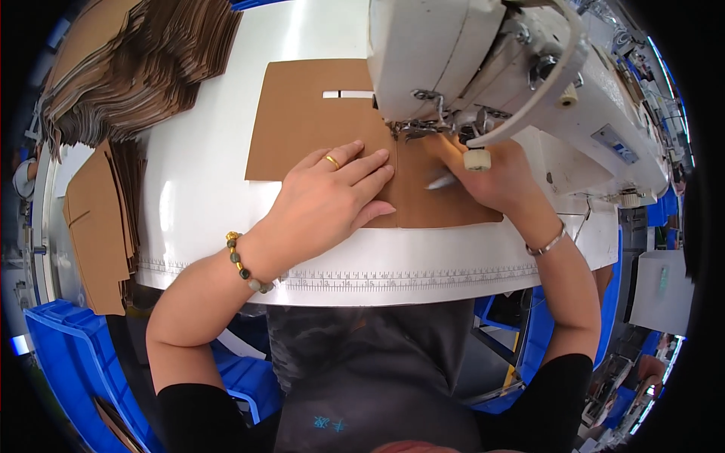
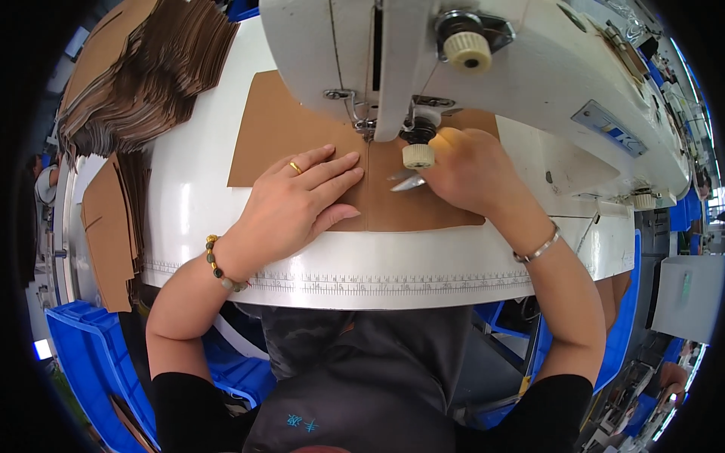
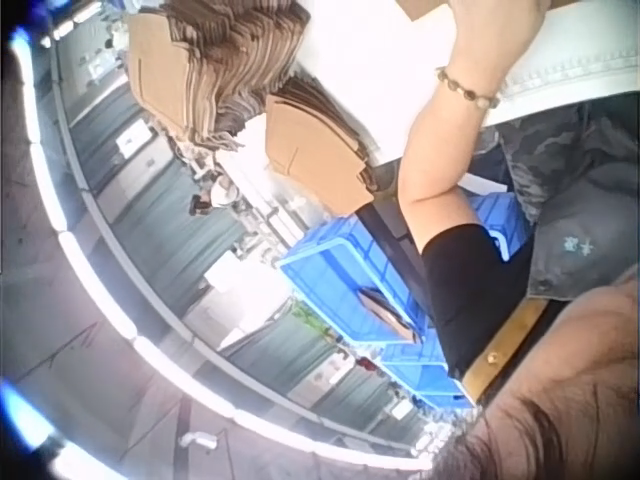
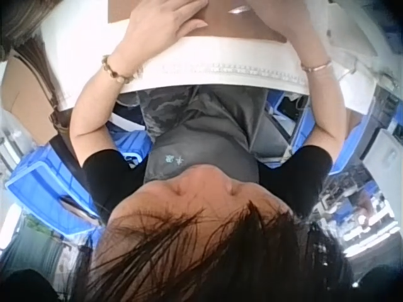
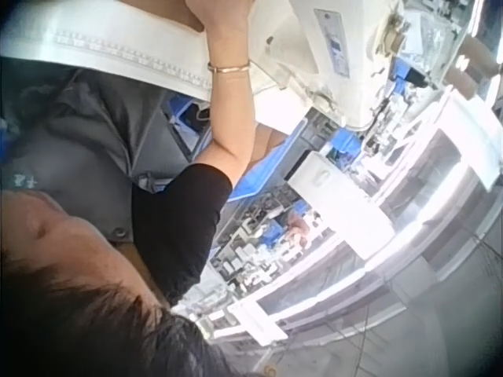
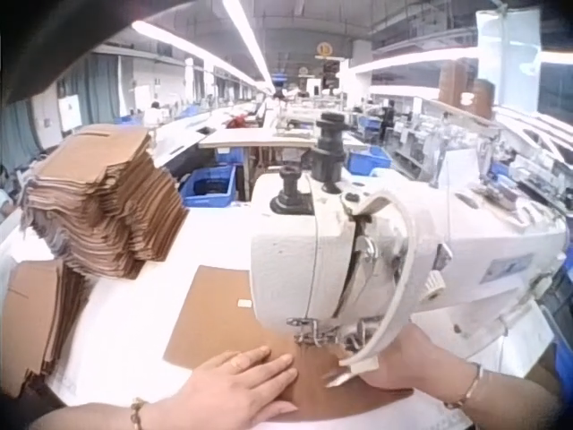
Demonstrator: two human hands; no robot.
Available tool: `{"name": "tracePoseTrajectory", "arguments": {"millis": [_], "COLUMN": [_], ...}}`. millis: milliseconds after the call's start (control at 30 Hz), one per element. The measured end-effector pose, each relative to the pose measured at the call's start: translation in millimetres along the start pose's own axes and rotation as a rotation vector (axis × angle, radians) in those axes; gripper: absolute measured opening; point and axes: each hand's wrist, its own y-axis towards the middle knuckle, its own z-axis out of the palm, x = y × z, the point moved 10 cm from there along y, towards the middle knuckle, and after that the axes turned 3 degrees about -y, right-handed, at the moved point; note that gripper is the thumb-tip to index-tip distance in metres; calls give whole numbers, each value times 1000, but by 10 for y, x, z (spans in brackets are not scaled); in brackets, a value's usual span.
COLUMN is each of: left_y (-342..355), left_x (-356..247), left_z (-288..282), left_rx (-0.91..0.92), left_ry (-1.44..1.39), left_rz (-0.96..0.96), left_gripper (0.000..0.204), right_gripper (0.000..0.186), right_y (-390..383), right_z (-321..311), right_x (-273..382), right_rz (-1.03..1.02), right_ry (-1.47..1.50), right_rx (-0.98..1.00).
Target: Sewing a leather component using an industrial sewing machine.
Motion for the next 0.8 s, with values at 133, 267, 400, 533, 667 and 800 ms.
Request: {"name": "tracePoseTrajectory", "arguments": {"millis": [133, 267, 400, 533, 667, 800], "left_y": [12, 12, 15, 14, 42, 59], "left_x": [49, 94, 169, 202, 151, 131], "left_z": [-13, -49, -109, -93, -115, -101], "left_rx": [-17, -65, -135, -124, -148, -124], "left_ry": [-46, -90, -160, -188, -143, -127], "left_rz": [-27, -27, -62, -96, -61, -54], "left_gripper": [37, 32, 23, 23, 21, 23], "right_gripper": [6, 4, 5, 14, 23, 25], "right_y": [210, 233, 118, 32, -31, -40], "right_z": [0, 128, 73, 184, 134, 133], "right_x": [256, 240, 216, 38, -65, 36], "right_rz": [-193, -205, -135, 1, 34, -41], "right_ry": [0, 72, 92, 135, 91, -94], "right_rx": [-321, -216, -236, -137, -234, -157]}}
